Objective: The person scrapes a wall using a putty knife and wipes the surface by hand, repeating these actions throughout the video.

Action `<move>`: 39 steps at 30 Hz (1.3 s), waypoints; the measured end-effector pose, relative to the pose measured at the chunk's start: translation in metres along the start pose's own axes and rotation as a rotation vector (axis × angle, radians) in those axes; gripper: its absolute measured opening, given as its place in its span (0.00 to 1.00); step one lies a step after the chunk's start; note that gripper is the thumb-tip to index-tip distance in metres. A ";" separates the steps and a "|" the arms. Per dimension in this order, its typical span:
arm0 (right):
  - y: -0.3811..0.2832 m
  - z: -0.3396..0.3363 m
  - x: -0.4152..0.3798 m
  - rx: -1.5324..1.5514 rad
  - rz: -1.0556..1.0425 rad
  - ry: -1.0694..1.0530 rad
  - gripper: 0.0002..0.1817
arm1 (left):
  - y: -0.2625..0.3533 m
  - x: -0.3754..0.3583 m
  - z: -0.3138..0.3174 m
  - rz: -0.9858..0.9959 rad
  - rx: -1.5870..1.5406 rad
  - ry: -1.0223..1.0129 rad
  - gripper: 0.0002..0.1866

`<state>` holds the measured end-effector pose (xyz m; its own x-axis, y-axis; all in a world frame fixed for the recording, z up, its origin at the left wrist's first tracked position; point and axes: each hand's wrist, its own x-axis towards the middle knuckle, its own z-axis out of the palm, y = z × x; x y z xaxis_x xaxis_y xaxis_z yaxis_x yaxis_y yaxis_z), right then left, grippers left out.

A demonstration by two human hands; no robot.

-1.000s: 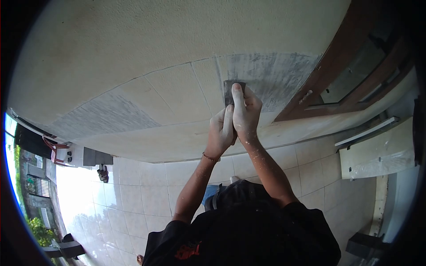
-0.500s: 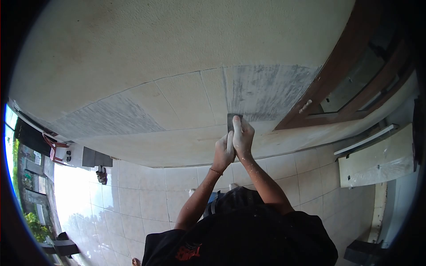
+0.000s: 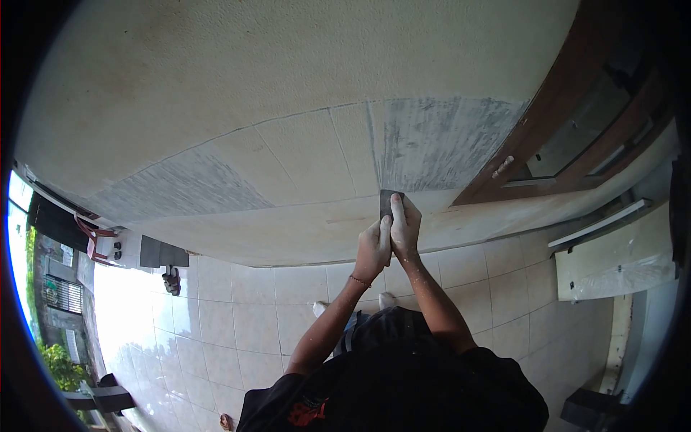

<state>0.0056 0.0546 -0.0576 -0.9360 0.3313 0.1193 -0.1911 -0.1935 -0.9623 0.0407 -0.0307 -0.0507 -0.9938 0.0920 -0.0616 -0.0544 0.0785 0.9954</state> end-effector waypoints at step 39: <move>-0.010 0.005 0.000 0.015 -0.009 -0.008 0.20 | 0.016 -0.001 0.004 -0.017 0.042 0.061 0.24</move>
<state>0.0058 0.0516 -0.0466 -0.9366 0.3255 0.1298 -0.2036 -0.2043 -0.9575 0.0411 -0.0261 -0.0348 -0.9969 0.0300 -0.0729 -0.0688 0.1209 0.9903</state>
